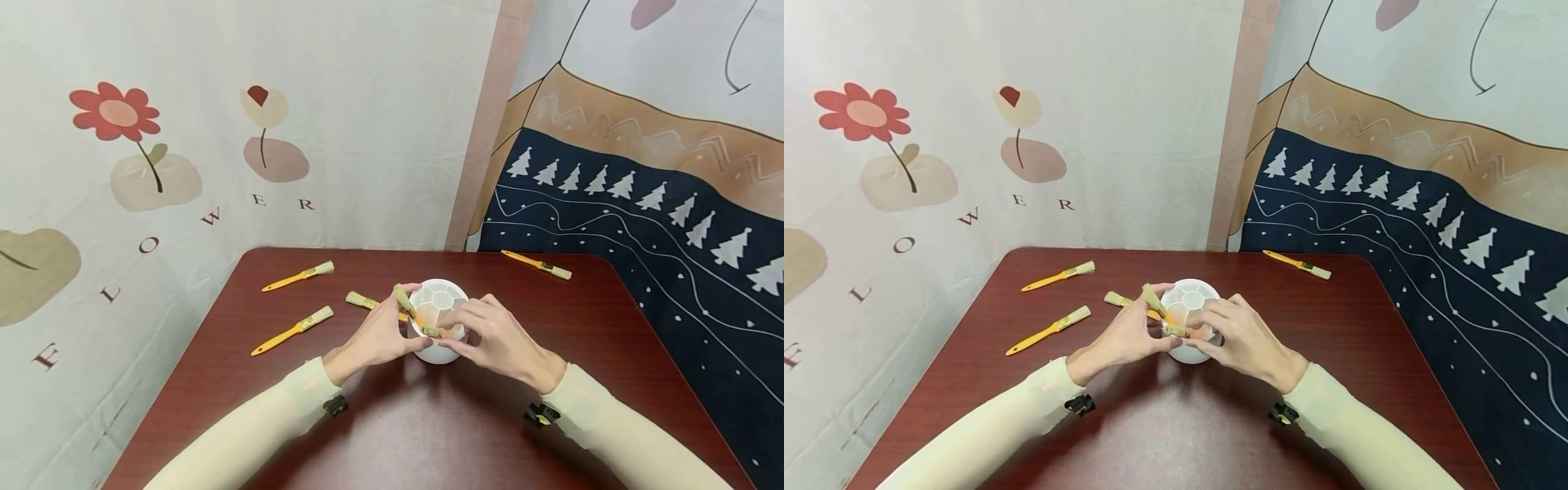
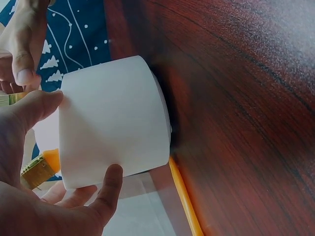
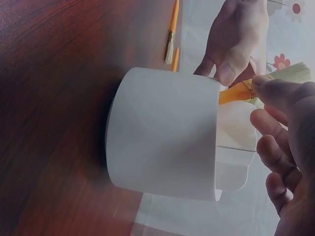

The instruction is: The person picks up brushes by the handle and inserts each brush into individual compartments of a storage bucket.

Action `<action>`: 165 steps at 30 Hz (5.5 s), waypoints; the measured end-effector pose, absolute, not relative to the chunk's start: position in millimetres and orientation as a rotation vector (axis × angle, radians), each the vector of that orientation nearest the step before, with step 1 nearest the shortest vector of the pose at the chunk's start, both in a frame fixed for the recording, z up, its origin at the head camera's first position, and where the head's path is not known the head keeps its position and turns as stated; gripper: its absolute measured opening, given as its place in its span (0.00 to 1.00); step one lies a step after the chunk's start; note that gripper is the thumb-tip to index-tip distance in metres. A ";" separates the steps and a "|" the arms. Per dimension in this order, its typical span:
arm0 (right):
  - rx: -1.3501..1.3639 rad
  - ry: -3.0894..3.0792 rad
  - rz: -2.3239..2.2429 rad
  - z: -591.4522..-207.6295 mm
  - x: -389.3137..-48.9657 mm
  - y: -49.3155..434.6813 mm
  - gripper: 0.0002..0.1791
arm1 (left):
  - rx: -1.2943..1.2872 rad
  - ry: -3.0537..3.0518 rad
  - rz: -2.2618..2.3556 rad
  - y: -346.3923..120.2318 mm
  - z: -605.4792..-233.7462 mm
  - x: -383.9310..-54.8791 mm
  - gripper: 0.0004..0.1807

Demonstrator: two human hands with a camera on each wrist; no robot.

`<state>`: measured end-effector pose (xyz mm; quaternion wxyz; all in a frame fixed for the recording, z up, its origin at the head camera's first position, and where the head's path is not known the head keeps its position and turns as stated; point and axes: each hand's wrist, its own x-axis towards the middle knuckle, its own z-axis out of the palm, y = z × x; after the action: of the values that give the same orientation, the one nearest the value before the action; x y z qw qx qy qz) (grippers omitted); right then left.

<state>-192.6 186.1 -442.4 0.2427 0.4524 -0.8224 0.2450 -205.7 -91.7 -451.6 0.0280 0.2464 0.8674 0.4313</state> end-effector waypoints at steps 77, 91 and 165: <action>0.289 -2.869 0.699 -484.8 -290.7 343.4 0.35 | 0.384 2.812 1.562 -69.5 -464.5 -180.5 0.63; 0.178 -3.071 0.639 -493.3 -309.4 353.1 0.45 | 0.309 2.765 1.586 -62.2 -466.2 -178.4 0.63; 0.308 -2.999 0.747 -498.6 -305.4 376.1 0.18 | 0.617 2.545 1.464 -88.9 -455.3 -205.5 0.57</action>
<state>-305.4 376.1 -498.6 0.0179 0.0992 -0.9654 0.2404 -205.5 -88.9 -455.3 0.0706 0.2051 0.8462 0.4867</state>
